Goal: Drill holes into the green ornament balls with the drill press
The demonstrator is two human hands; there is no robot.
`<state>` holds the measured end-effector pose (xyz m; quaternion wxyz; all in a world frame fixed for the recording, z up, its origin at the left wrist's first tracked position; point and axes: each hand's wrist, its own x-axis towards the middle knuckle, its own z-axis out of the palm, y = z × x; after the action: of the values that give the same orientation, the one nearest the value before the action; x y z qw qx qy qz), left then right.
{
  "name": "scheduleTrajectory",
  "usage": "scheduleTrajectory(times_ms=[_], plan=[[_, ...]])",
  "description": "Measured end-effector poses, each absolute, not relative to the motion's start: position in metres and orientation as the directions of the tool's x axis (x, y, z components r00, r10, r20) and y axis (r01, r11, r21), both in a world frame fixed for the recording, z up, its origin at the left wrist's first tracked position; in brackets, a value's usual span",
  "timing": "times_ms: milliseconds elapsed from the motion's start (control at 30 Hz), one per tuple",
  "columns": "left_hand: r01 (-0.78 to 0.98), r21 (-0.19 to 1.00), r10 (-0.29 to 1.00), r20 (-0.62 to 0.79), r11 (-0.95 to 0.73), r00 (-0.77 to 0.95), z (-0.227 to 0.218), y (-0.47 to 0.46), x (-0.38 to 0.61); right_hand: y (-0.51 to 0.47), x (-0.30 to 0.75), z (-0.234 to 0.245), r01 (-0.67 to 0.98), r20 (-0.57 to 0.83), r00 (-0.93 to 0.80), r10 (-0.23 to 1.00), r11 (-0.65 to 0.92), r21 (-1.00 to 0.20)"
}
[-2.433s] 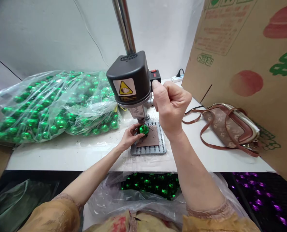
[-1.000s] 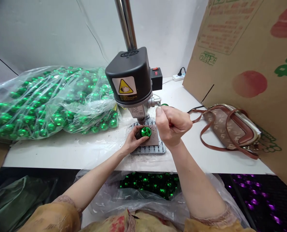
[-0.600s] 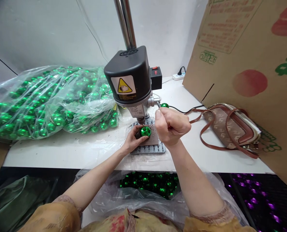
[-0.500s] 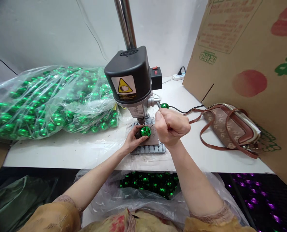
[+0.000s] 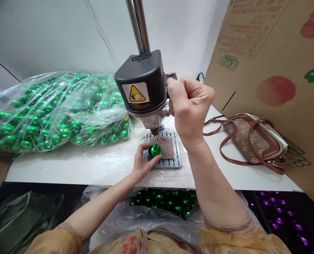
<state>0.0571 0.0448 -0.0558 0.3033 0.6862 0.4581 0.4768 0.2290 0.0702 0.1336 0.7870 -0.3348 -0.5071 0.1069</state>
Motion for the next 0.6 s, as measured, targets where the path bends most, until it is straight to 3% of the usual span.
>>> scheduleTrajectory(times_ms=[67, 133, 200, 233, 300, 433, 533, 600], plan=[[0.329, 0.758, 0.822, 0.474, -0.563, 0.314, -0.057, 0.013, 0.049, 0.071, 0.230, 0.133, 0.175, 0.725, 0.464, 0.510, 0.749, -0.639], [0.232, 0.590, 0.591, 0.536, -0.773, 0.603, -0.061, -0.017, 0.041, 0.069, 0.230, 0.131, 0.176, 0.725, 0.469, 0.505, 0.751, -0.637], [0.163, 0.418, 0.368, 0.478, -0.894, 0.798, -0.068, -0.039, 0.035, 0.068, 0.230, 0.130, 0.162, 0.724, 0.475, 0.500, 0.759, -0.631], [0.157, 0.372, 0.318, 0.424, -0.915, 0.848, -0.071, -0.046, 0.033, 0.067, 0.229, 0.130, 0.150, 0.721, 0.478, 0.501, 0.763, -0.629], [0.186, 0.409, 0.337, 0.337, -0.894, 0.879, -0.076, -0.050, 0.028, 0.067, 0.229, 0.131, 0.124, 0.716, 0.483, 0.505, 0.770, -0.626], [0.240, 0.647, 0.571, 0.365, -0.724, 0.735, -0.071, -0.022, 0.015, 0.068, 0.229, 0.131, 0.100, 0.723, 0.477, 0.500, 0.786, -0.609], [0.521, 0.654, 0.835, 0.460, -0.549, 0.302, -0.056, 0.025, -0.006, 0.069, 0.230, 0.129, 0.089, 0.725, 0.475, 0.499, 0.792, -0.604], [0.672, 0.614, 0.859, 0.508, -0.414, 0.064, -0.047, 0.063, -0.021, 0.068, 0.230, 0.129, 0.081, 0.717, 0.483, 0.503, 0.789, -0.609]])
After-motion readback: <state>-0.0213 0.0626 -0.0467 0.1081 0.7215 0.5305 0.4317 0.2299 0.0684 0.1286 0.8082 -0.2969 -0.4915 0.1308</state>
